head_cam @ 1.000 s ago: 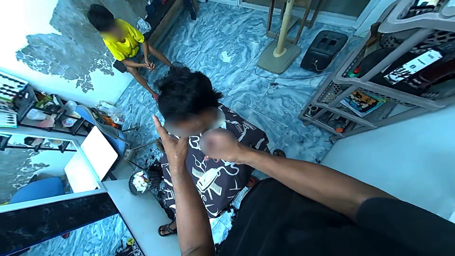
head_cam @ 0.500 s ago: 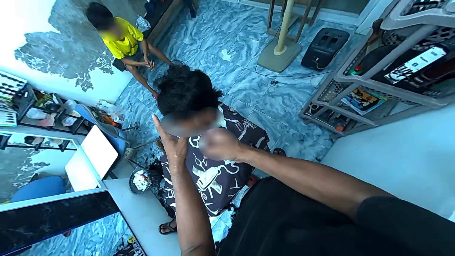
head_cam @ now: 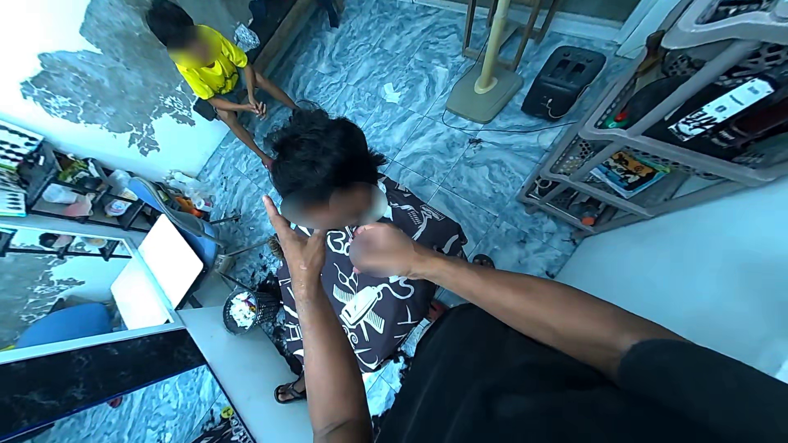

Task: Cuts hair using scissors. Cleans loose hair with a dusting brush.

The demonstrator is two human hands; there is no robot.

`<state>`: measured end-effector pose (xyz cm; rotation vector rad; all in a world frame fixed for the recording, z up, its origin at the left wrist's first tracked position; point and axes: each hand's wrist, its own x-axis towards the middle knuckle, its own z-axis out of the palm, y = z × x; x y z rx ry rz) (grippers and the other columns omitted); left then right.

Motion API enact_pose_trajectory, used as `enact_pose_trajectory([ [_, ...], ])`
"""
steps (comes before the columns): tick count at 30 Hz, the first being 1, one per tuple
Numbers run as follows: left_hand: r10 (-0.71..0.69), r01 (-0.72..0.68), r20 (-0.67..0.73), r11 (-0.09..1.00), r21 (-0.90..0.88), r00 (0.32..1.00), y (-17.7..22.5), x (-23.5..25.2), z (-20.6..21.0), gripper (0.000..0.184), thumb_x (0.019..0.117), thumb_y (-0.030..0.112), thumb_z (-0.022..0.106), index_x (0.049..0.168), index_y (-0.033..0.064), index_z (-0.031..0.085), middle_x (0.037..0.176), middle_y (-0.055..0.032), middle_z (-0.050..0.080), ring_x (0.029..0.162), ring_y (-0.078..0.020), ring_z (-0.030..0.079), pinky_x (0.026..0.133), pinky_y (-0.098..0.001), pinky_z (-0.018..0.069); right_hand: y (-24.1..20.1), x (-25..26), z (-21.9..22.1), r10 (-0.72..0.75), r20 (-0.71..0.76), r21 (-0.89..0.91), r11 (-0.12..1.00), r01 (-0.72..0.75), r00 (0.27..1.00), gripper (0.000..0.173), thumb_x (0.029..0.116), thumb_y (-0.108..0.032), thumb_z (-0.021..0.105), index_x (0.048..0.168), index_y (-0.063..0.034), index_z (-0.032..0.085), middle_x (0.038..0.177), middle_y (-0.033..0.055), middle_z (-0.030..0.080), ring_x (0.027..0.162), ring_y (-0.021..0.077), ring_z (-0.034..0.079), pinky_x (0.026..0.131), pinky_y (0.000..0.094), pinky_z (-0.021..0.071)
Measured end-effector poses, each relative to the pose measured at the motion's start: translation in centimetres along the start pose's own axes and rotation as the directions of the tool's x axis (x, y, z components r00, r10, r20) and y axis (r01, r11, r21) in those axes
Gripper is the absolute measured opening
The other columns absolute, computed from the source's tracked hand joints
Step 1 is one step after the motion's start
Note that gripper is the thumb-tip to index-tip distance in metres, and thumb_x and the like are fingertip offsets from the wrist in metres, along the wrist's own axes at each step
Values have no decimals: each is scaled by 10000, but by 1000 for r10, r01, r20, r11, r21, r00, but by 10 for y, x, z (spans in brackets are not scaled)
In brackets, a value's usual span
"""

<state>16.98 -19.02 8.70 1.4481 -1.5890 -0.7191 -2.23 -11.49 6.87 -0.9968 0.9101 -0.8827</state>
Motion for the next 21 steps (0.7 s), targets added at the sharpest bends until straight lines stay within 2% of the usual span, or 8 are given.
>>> enact_pose_trajectory([
  [5, -4, 4, -1, 1000, 15, 1000, 1, 1, -1, 1188, 812, 303, 859, 1661, 262, 30, 1534, -128, 463, 1357, -233, 511, 1086, -449, 466, 4, -2, 0, 26, -2, -16, 1000, -26, 1000, 347, 889, -75, 707, 1212, -33, 586, 922, 105, 724, 745, 162, 695, 625, 300, 570],
  [9, -5, 5, 4, 1000, 14, 1000, 1, 0, -2, 1188, 816, 302, 857, 1662, 267, 23, 1541, -122, 459, 1362, -231, 505, 1089, -449, 463, 3, 1, 0, 5, 10, -29, 1000, -5, 1000, 324, 916, -66, 705, 1211, -35, 575, 909, 115, 723, 718, 172, 699, 594, 300, 571],
  [13, 28, -28, 7, 1000, 13, 1000, 1, 0, -2, 1181, 822, 284, 852, 1660, 227, 22, 1517, -136, 480, 1338, -229, 530, 1081, -437, 475, 3, -2, 2, 15, 13, -29, 999, -14, 1000, 338, 887, -80, 710, 1199, -31, 590, 905, 99, 711, 718, 155, 675, 611, 298, 558],
  [17, 18, -18, 15, 1000, 19, 1000, 2, 0, -3, 1181, 828, 282, 851, 1661, 246, 15, 1529, -121, 477, 1350, -233, 522, 1083, -446, 473, 2, -1, 2, 12, 14, -46, 999, -11, 1000, 318, 906, -55, 694, 1202, -33, 578, 914, 115, 719, 726, 170, 700, 596, 295, 570],
  [19, 16, -16, 15, 1000, 15, 1000, 2, 1, -3, 1178, 827, 277, 849, 1661, 247, 17, 1523, -121, 482, 1348, -235, 524, 1080, -450, 475, 5, -3, 2, 37, 4, -52, 998, -37, 999, 332, 895, -66, 703, 1204, -34, 586, 901, 98, 721, 713, 148, 686, 599, 283, 558],
  [21, 16, -16, 14, 1000, 24, 1000, 1, -1, -4, 1184, 822, 282, 849, 1661, 248, 13, 1512, -123, 491, 1331, -231, 538, 1068, -443, 484, 2, 0, 2, 16, 2, -16, 1000, -16, 1000, 346, 884, -69, 712, 1203, -28, 585, 910, 111, 716, 724, 168, 685, 607, 306, 563],
])
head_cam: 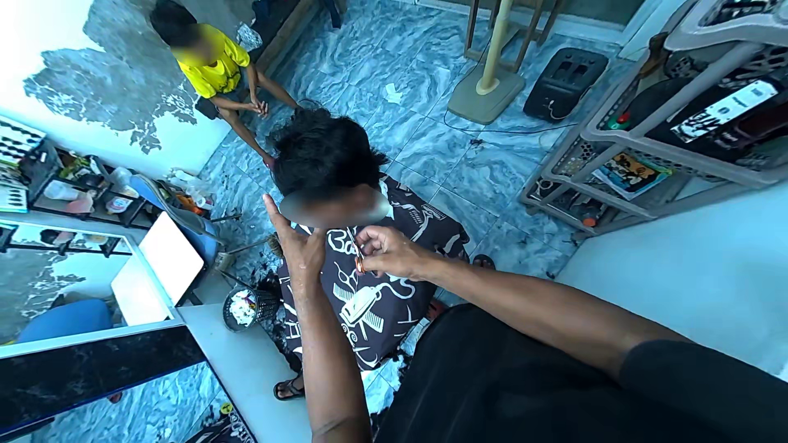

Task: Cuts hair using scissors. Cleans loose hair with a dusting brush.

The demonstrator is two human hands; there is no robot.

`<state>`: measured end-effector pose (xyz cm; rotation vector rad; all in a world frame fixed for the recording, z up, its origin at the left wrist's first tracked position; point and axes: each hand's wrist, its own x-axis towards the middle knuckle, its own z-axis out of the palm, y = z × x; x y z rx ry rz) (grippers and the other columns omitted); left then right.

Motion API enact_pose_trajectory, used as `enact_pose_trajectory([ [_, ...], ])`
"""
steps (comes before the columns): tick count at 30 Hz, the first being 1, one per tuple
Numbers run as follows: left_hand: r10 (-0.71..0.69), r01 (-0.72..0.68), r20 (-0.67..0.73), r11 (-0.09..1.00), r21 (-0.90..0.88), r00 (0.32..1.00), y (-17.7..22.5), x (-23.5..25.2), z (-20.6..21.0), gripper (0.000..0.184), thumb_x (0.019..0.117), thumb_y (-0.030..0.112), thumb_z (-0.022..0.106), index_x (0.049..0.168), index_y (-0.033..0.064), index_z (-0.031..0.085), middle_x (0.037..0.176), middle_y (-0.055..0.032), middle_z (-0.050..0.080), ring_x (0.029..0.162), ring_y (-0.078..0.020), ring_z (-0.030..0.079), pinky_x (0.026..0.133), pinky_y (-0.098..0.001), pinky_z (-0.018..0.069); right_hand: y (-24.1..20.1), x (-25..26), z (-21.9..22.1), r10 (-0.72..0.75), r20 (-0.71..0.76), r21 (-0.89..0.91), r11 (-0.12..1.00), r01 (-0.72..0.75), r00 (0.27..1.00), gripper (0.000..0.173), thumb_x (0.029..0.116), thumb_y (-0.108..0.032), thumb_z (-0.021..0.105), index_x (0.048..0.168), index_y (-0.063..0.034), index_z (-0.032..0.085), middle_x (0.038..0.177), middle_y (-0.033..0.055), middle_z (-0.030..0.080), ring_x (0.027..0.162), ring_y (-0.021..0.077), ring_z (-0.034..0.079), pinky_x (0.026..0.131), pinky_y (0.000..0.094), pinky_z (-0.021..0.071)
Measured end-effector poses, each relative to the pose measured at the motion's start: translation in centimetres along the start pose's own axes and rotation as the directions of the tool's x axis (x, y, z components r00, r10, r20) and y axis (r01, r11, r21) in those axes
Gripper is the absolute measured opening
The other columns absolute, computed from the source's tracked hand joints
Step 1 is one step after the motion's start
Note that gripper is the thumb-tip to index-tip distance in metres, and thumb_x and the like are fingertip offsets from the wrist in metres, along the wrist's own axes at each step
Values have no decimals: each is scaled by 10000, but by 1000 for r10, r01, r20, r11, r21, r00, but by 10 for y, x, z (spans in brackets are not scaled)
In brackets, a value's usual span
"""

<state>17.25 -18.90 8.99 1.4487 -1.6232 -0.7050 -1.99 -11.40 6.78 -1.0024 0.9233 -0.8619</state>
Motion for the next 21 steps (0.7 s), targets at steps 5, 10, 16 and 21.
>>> enact_pose_trajectory([
  [5, 10, -10, 2, 1000, 5, 1000, 0, 1, -1, 1158, 834, 277, 837, 1661, 250, 27, 1505, -114, 501, 1321, -212, 547, 1063, -426, 489, 4, -2, -1, 25, 13, -45, 999, -24, 1000, 318, 915, -65, 699, 1208, -36, 579, 908, 104, 727, 709, 150, 688, 589, 284, 554],
  [10, 7, -7, 10, 1000, 24, 1000, -1, -1, -3, 1159, 832, 244, 836, 1661, 259, 26, 1505, -115, 506, 1313, -222, 557, 1051, -434, 497, -1, 2, 0, -19, 16, -1, 1000, 19, 1000, 305, 903, -52, 695, 1183, -33, 576, 912, 123, 723, 715, 179, 700, 574, 298, 560],
  [16, 1, -1, 12, 1000, 29, 1000, -1, -2, -3, 1162, 829, 203, 837, 1662, 261, 28, 1515, -121, 498, 1316, -239, 555, 1047, -447, 498, 0, 1, 2, -7, 14, -1, 1000, 7, 1000, 336, 886, -75, 713, 1195, -33, 586, 902, 109, 717, 696, 162, 676, 590, 298, 555],
  [21, 25, -26, 14, 999, 26, 1000, -2, 2, -2, 1159, 833, 210, 827, 1662, 237, 17, 1494, -119, 513, 1318, -233, 552, 1057, -446, 494, 4, -1, 0, 25, 18, -46, 999, -24, 1000, 310, 896, -68, 711, 1181, -35, 590, 902, 100, 724, 688, 139, 670, 583, 276, 537],
])
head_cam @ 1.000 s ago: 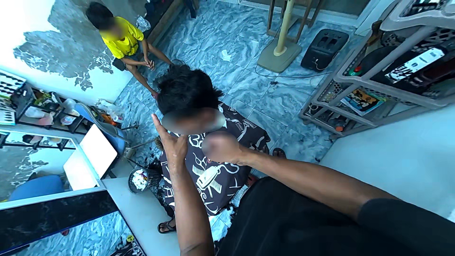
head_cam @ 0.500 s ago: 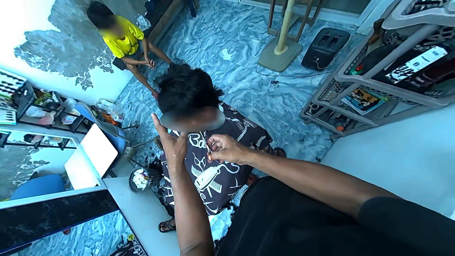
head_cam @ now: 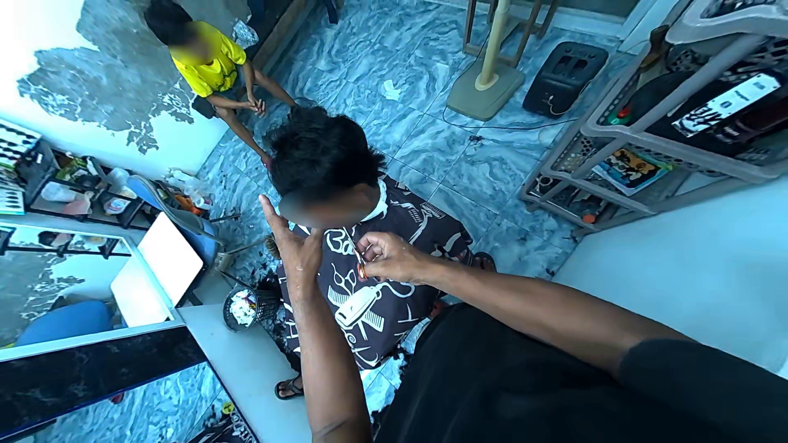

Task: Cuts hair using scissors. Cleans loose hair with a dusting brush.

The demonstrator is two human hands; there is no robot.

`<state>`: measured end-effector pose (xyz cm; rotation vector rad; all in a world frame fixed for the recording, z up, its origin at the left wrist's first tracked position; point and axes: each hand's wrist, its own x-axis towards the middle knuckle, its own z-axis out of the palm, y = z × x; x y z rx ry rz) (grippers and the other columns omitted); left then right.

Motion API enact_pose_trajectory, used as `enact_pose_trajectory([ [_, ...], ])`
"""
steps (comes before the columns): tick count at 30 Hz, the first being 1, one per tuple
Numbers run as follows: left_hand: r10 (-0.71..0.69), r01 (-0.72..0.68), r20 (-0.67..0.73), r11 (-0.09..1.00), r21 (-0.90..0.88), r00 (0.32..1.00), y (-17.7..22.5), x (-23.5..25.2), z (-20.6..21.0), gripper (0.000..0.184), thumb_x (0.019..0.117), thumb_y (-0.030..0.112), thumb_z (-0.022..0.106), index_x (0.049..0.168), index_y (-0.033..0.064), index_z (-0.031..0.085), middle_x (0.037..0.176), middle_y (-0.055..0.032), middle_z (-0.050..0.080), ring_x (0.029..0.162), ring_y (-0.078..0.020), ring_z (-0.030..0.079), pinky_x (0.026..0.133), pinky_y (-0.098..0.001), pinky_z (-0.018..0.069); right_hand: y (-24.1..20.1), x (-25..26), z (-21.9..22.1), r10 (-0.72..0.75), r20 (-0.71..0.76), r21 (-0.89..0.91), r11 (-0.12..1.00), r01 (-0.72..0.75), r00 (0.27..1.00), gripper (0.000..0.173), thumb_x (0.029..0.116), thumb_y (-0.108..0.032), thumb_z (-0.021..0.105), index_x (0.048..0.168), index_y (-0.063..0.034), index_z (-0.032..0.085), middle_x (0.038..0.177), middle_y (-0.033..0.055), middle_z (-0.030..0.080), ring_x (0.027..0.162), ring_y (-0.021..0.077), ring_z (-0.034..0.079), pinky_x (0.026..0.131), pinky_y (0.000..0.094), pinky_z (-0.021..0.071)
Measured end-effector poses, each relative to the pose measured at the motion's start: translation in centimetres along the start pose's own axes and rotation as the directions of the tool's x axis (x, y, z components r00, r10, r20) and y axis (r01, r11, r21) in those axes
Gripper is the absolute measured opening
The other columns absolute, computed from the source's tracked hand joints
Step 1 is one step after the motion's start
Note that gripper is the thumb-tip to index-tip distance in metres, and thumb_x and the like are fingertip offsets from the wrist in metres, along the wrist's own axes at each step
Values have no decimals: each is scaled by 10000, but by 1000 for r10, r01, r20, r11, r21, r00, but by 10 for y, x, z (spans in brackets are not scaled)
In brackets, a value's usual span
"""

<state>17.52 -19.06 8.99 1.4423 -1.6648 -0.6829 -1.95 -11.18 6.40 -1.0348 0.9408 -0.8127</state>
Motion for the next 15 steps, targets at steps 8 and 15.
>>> enact_pose_trajectory([
  [8, 49, -85, -244, 986, -142, 969, -48, -12, -49, 848, 966, 207, 705, 1620, 51, 188, 1475, -158, 544, 1276, -238, 602, 1054, -423, 528, 35, -57, -44, 52, 58, -60, 997, -48, 997, 377, 929, -115, 679, 1278, -26, 571, 1033, 120, 716, 851, 214, 720, 712, 388, 620],
  [15, 574, -598, -201, 796, -92, 794, -17, -56, 45, 318, 1059, 329, 530, 912, 77, 655, 787, -15, 703, 715, -120, 699, 667, -335, 618, 52, -111, -111, 119, -303, 236, 971, -47, 945, 258, 993, -143, 523, 1226, -45, 574, 935, 60, 643, 807, 193, 664, 809, 424, 608],
])
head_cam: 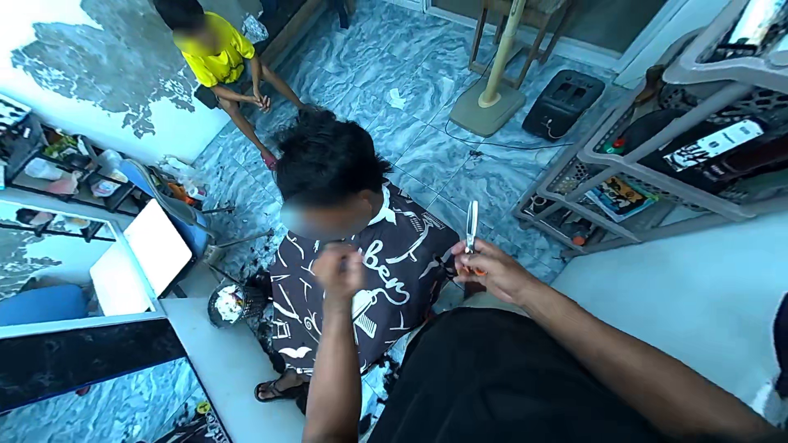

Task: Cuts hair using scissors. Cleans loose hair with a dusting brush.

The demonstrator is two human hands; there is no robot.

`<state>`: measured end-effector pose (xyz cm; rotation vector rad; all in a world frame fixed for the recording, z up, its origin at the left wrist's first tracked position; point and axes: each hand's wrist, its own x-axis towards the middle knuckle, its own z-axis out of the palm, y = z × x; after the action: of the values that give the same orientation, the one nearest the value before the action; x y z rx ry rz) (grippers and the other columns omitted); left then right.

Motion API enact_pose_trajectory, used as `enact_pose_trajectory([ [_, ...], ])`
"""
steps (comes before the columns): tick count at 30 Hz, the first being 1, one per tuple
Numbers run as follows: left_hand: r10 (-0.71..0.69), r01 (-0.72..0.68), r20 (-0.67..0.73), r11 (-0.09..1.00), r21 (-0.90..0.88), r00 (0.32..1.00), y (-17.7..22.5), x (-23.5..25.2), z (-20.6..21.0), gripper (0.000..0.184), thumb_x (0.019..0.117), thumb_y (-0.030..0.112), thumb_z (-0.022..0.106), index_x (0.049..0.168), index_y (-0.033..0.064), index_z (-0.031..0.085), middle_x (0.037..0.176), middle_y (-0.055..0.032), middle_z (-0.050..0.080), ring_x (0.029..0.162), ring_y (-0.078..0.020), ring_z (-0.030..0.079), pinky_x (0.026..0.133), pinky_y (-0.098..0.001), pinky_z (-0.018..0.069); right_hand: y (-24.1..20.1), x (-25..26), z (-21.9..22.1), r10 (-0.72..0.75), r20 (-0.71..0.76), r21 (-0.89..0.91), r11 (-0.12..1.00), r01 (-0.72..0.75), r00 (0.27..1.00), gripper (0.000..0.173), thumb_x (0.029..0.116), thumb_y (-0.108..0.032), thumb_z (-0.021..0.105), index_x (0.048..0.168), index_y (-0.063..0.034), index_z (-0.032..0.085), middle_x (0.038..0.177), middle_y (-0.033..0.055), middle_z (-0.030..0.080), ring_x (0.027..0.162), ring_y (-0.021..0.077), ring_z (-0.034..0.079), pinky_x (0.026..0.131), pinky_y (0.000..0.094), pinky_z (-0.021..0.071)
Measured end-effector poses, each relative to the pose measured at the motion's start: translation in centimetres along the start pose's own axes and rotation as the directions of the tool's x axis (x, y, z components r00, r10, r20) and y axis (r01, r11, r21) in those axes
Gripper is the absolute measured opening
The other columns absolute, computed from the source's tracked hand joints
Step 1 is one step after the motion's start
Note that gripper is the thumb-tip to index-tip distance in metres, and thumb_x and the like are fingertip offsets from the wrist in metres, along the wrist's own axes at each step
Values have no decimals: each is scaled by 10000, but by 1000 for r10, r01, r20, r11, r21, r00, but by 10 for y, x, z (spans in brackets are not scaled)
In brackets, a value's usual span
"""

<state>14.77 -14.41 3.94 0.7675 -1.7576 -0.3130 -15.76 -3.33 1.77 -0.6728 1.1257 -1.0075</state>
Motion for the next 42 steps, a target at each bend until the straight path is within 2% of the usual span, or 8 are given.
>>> enact_pose_trajectory([
  [6, -70, 16, 206, 968, 251, 976, 34, 71, 51, 290, 1015, 299, 622, 906, 40, 692, 799, -56, 665, 707, -129, 649, 651, -331, 577, -29, 7, 11, -151, -74, -145, 980, 139, 986, 229, 1011, -114, 554, 1229, -53, 593, 918, 78, 671, 625, 140, 609, 581, 293, 568],
  [10, -652, 300, 742, 747, 593, 157, 67, 63, 32, 551, 1001, 591, 521, 1089, 80, 708, 821, -127, 695, 762, -317, 689, 735, -605, 557, -1, -13, -27, -89, -183, -91, 993, 73, 979, 184, 1026, -154, 568, 1114, -24, 666, 904, 36, 664, 600, 106, 585, 574, 281, 559],
  [15, -216, 42, 429, 924, 380, 877, 51, 85, 42, 334, 1011, 356, 634, 1077, 40, 722, 919, -86, 718, 786, -192, 704, 718, -427, 617, 11, -23, -44, -6, -211, 30, 999, 13, 978, 203, 1075, -159, 478, 1093, -44, 645, 928, 36, 656, 689, 132, 639, 672, 321, 611],
  [20, -504, 205, 720, 860, 467, 477, 56, 69, 28, 445, 1008, 505, 568, 961, 86, 711, 758, -62, 673, 691, -222, 666, 667, -510, 567, -11, -2, -20, -10, -47, 135, 991, 16, 999, 426, 979, -115, 376, 1372, -29, 517, 1153, 153, 689, 1047, 302, 704, 923, 475, 594],
  [26, -247, 237, 568, 967, 94, 785, 32, 70, 1, 360, 1053, 363, 528, 907, 81, 697, 776, -14, 672, 676, -120, 658, 627, -354, 592, -28, 25, 33, -206, 204, -10, 977, 212, 957, 497, 909, -15, 696, 1366, -20, 501, 1168, 160, 692, 1044, 289, 710, 928, 451, 606],
  [29, -365, 365, 10, 930, -39, 931, 32, 47, -32, 565, 1123, 403, 265, 886, 83, 665, 751, 15, 710, 676, -108, 684, 655, -334, 601, -39, 48, 74, -191, 332, -275, 917, 289, 924, 460, 931, -86, 709, 1357, -23, 546, 1159, 117, 703, 985, 197, 726, 896, 391, 623],
  [35, -497, 490, -277, 866, -98, 822, 8, 35, -11, 893, 1026, 622, -45, 1531, -25, 305, 1432, -145, 596, 1335, -219, 560, 1129, -403, 426, -10, 87, 134, -64, 338, -445, 868, 220, 939, 427, 920, -84, 700, 1325, -45, 572, 1115, 151, 697, 923, 223, 708, 858, 427, 593],
  [42, -532, 529, -220, 845, -78, 818, 9, 31, -2, 965, 972, 745, -7, 1635, 57, 127, 1527, -118, 527, 1388, -219, 515, 1165, -390, 378, -13, 85, 156, -52, 292, -377, 912, 165, 955, 405, 908, -77, 728, 1276, -40, 563, 1078, 141, 695, 861, 198, 701, 797, 390, 592],
])
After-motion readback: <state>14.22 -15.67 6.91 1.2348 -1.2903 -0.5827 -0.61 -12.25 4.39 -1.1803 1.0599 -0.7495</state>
